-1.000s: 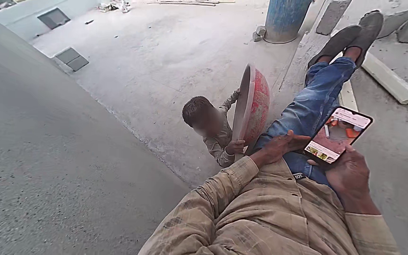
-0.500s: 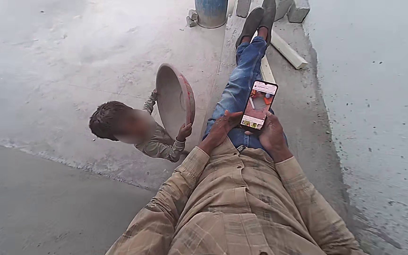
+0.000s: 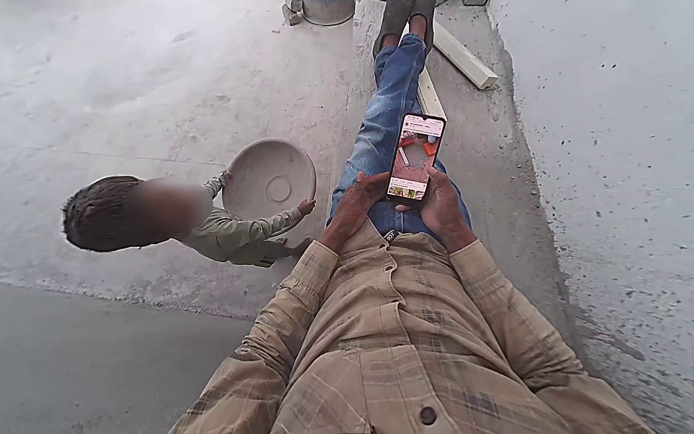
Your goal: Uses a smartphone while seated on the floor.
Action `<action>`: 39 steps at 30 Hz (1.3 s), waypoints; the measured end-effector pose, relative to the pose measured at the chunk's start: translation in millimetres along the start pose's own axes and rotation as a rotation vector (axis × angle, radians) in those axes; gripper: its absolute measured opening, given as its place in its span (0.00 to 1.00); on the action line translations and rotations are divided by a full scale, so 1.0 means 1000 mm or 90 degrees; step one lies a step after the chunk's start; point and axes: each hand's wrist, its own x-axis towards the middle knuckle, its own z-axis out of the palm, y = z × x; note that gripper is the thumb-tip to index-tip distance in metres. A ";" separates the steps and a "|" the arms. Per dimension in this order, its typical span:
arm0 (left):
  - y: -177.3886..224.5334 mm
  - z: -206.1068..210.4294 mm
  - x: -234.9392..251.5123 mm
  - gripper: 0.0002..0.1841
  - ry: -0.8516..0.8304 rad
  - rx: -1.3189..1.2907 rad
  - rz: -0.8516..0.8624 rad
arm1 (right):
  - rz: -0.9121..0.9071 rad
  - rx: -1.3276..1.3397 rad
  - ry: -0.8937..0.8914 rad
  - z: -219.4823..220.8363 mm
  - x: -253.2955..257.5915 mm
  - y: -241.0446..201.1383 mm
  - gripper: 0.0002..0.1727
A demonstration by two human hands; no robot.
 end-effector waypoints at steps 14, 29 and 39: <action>0.006 0.005 -0.008 0.37 -0.001 0.035 -0.011 | 0.024 -0.036 0.001 0.003 -0.011 -0.003 0.25; 0.001 0.003 -0.001 0.36 -0.004 0.001 0.020 | 0.010 -0.007 -0.002 0.002 -0.003 -0.003 0.25; 0.002 0.004 -0.001 0.36 -0.004 0.006 0.022 | 0.013 -0.019 0.000 0.002 -0.004 -0.004 0.25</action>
